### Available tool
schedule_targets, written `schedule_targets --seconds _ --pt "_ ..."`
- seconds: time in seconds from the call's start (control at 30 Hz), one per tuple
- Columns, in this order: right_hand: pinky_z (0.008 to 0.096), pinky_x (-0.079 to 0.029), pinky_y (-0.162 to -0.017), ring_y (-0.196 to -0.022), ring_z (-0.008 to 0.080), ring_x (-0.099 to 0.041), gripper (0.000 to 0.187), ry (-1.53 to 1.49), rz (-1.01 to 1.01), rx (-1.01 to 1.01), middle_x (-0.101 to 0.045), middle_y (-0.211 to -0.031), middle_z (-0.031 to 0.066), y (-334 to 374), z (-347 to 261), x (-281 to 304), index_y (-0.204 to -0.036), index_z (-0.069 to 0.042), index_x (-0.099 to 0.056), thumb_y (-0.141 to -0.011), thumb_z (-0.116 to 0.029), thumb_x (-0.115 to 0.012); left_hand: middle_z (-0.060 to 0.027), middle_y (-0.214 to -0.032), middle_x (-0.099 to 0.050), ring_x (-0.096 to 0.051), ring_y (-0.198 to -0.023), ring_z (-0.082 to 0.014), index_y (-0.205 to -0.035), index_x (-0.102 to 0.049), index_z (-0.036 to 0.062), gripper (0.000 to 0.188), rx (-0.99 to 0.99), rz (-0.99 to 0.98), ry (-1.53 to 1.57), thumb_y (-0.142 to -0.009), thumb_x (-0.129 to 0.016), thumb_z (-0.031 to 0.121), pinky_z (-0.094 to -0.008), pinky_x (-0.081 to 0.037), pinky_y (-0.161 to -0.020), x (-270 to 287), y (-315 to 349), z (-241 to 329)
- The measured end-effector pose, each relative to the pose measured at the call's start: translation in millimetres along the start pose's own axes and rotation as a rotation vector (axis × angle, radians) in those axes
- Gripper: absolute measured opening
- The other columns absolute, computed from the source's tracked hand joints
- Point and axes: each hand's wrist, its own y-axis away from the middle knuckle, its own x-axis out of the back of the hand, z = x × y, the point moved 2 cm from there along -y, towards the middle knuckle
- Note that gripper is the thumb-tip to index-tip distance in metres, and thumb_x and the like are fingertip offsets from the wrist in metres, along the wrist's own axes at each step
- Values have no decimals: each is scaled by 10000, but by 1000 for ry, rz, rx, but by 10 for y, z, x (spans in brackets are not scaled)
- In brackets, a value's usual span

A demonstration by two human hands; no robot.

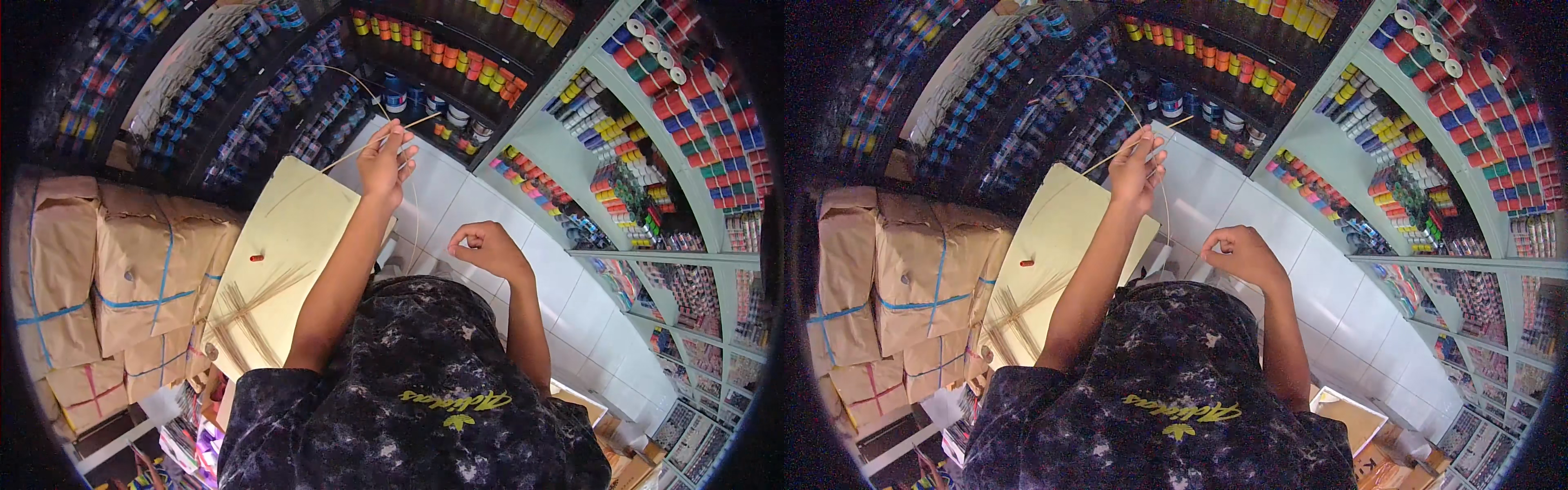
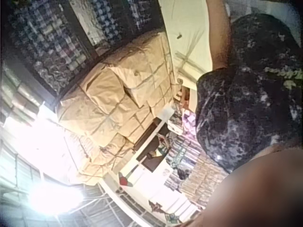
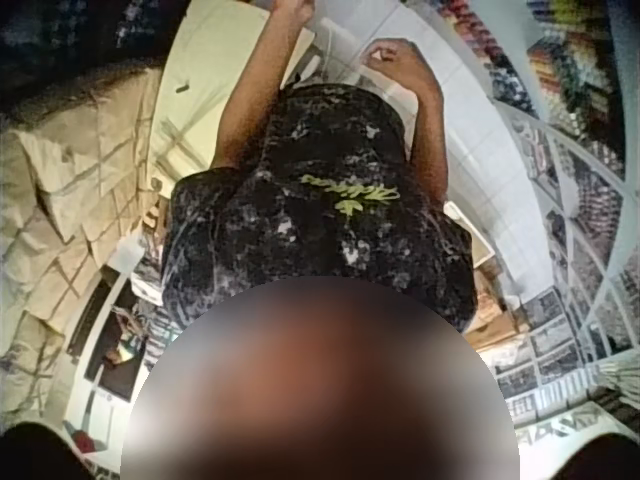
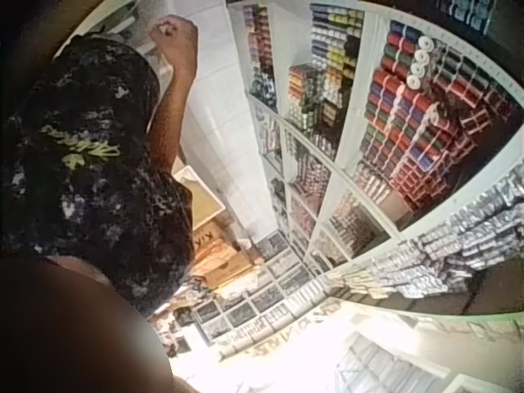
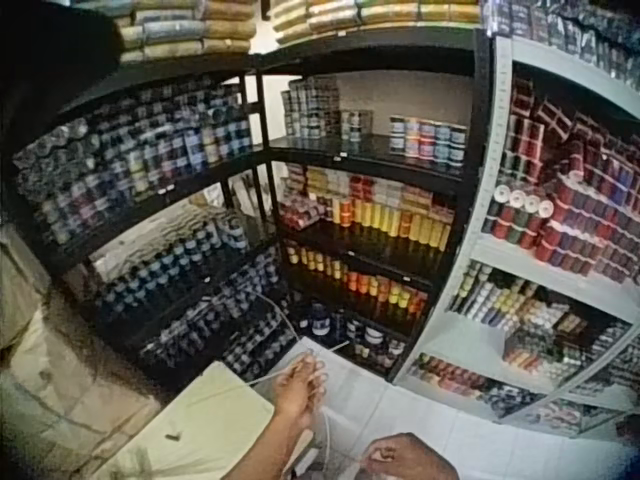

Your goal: Assembling the frame of a kite by tying string to bamboo sticks.

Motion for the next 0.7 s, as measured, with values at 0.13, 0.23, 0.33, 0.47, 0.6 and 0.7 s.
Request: schedule_targets --seconds 0.13,0.23,0.33,0.47,0.6,0.7 --pt "252 -236 -488 -533 31 -294 73 -9 -22 44 -364 -561 -81 2 16 -19 -835 -51 -708 -841 -124 -712 -17 -1000 -695 -655 -743 -113 -1221 -631 152 313 -10 -10 21 -929 -704 237 -232 -499 -566 -12 11 9" --pt "253 -241 -485 -527 28 -297 72 15 -27 48 -363 -550 -78 1 9 -34 -825 -52 -697 -842 -122 -701 -19 -1003 -696 -658 -754 -115 -1222 -631 150 314 -2 0 2 -929 -703 237 -232 -501 -568 -19 35 5" --pt "247 -308 -517 -572 38 -378 67 17 -41 18 -426 -596 -49 -8 37 -54 -829 -51 -685 -839 -116 -694 -21 -1006 -698 -661 -759 -117 -1228 -628 151 320 -13 -21 15 -929 -703 239 -234 -503 -570 -2 28 -19" --pt "255 -482 -759 -907 114 -596 66 84 109 233 -622 -929 46 -21 106 -108 -856 -46 -669 -835 -108 -677 -26 -1003 -700 -662 -750 -121 -1231 -626 148 332 -14 -18 2 -924 -709 246 -229 -504 -561 -22 37 -29" --pt "338 -467 -952 -1122 209 -594 78 94 118 275 -637 -1135 96 -61 178 -138 -833 -43 -653 -806 -116 -661 -30 -1002 -702 -664 -751 -121 -1232 -628 142 337 -11 -5 -14 -922 -711 244 -226 -504 -553 -44 53 -41" --pt "360 -458 -982 -1141 223 -599 47 -169 54 240 -649 -1156 110 -102 277 -188 -814 -35 -636 -803 -79 -646 -31 -1010 -703 -666 -753 -122 -1243 -624 142 346 -9 0 -17 -922 -709 239 -232 -507 -561 -36 36 -54"
